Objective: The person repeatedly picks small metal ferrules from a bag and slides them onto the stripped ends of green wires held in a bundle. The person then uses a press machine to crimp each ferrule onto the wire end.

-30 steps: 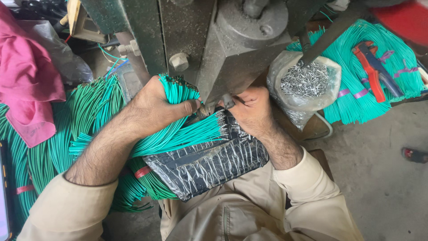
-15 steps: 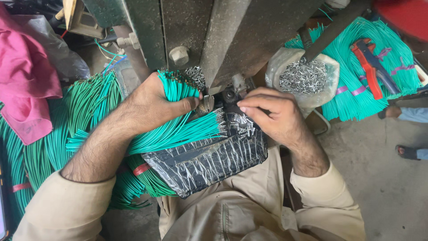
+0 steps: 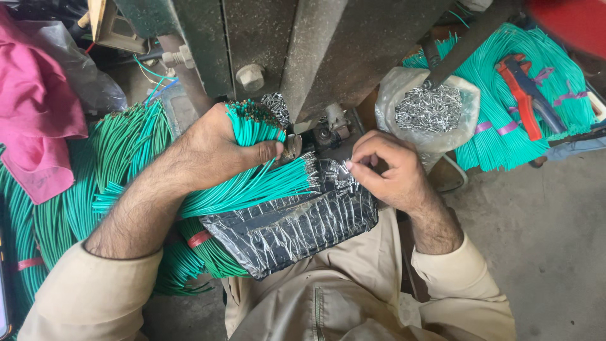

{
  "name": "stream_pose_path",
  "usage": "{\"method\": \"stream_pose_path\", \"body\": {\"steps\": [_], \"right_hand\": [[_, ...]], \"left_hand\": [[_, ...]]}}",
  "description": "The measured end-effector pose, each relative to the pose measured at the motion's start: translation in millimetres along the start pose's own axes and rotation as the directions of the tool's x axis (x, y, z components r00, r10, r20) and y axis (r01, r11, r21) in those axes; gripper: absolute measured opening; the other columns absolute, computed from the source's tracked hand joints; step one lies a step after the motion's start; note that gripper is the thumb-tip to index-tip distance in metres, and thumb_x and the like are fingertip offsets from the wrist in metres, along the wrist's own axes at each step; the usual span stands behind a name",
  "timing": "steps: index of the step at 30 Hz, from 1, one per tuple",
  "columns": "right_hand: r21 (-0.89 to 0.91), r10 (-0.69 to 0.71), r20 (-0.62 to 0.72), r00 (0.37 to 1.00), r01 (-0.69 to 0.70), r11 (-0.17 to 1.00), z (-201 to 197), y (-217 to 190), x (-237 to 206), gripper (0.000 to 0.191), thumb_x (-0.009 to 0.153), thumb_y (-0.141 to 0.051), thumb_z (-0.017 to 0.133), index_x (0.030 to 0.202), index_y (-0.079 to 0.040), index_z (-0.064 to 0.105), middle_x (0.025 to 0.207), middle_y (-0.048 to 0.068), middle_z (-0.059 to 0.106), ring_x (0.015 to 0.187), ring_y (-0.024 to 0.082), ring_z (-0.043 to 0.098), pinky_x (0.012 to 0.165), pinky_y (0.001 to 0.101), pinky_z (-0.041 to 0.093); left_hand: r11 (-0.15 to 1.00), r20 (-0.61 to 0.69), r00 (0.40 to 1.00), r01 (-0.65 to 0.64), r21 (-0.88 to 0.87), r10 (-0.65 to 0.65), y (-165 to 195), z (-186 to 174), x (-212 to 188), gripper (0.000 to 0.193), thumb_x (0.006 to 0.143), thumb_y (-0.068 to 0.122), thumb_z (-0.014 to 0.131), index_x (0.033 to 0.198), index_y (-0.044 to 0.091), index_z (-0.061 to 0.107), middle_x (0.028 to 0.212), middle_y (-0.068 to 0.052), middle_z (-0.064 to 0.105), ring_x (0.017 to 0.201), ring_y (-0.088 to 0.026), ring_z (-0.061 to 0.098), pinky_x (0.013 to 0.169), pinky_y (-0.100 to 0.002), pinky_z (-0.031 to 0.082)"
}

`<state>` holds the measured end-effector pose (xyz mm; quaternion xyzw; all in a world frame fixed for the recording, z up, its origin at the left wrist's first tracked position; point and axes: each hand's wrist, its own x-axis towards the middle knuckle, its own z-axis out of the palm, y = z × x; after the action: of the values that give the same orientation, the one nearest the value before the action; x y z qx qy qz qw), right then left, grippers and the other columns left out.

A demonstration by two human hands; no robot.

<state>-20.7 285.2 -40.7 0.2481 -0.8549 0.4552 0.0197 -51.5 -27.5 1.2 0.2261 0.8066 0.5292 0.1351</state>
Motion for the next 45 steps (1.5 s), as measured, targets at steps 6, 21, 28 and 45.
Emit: {"method": "stream_pose_path", "body": {"steps": [6, 21, 28, 45], "right_hand": [[0.368, 0.059, -0.063, 0.996, -0.031, 0.929, 25.0, -1.4, 20.4, 0.010, 0.102, 0.001, 0.062, 0.112, 0.003, 0.066, 0.104, 0.007, 0.074, 0.098, 0.013, 0.072, 0.089, 0.0291, 0.060], [0.302, 0.190, -0.076, 0.979, -0.159, 0.940, 55.0, 1.2, 43.4, 0.013, 0.098, -0.012, 0.077, 0.096, 0.000, 0.075, 0.079, -0.002, 0.067, 0.074, 0.003, 0.057, 0.065, 0.0207, 0.049], [0.248, 0.144, -0.111, 0.983, -0.113, 0.962, 53.6, 9.7, 44.3, 0.009, 0.094, -0.009, 0.079, 0.096, -0.001, 0.076, 0.082, -0.003, 0.073, 0.076, 0.002, 0.061, 0.065, 0.0209, 0.051], [-0.392, 0.003, 0.010, 1.000, 0.001, 0.920, 8.4, -35.1, 14.2, 0.019, 0.082, -0.013, 0.084, 0.098, -0.004, 0.078, 0.096, 0.011, 0.071, 0.093, 0.026, 0.069, 0.083, 0.0367, 0.053]], "left_hand": [[0.997, -0.048, 0.997, -0.056, -0.048, 0.053, -5.0, 0.6, 1.2, 0.017, 0.087, 0.014, 0.076, 0.101, 0.006, 0.074, 0.082, -0.001, 0.074, 0.077, -0.009, 0.065, 0.073, -0.030, 0.056], [1.000, -0.065, 0.998, 0.012, -0.010, -0.013, -13.1, 0.5, 2.9, 0.014, 0.091, 0.017, 0.075, 0.092, 0.003, 0.076, 0.071, -0.004, 0.071, 0.068, -0.009, 0.061, 0.065, -0.032, 0.055], [1.000, -0.072, 0.997, -0.007, -0.030, 0.004, -8.1, 1.7, 3.3, 0.018, 0.090, 0.019, 0.075, 0.100, 0.004, 0.075, 0.075, -0.002, 0.074, 0.069, -0.007, 0.063, 0.067, -0.031, 0.056], [0.999, -0.066, 0.997, 0.034, -0.038, -0.037, -10.8, 1.6, 3.5, 0.017, 0.086, 0.018, 0.077, 0.099, 0.007, 0.076, 0.079, -0.001, 0.076, 0.073, -0.009, 0.066, 0.070, -0.032, 0.057]]}}
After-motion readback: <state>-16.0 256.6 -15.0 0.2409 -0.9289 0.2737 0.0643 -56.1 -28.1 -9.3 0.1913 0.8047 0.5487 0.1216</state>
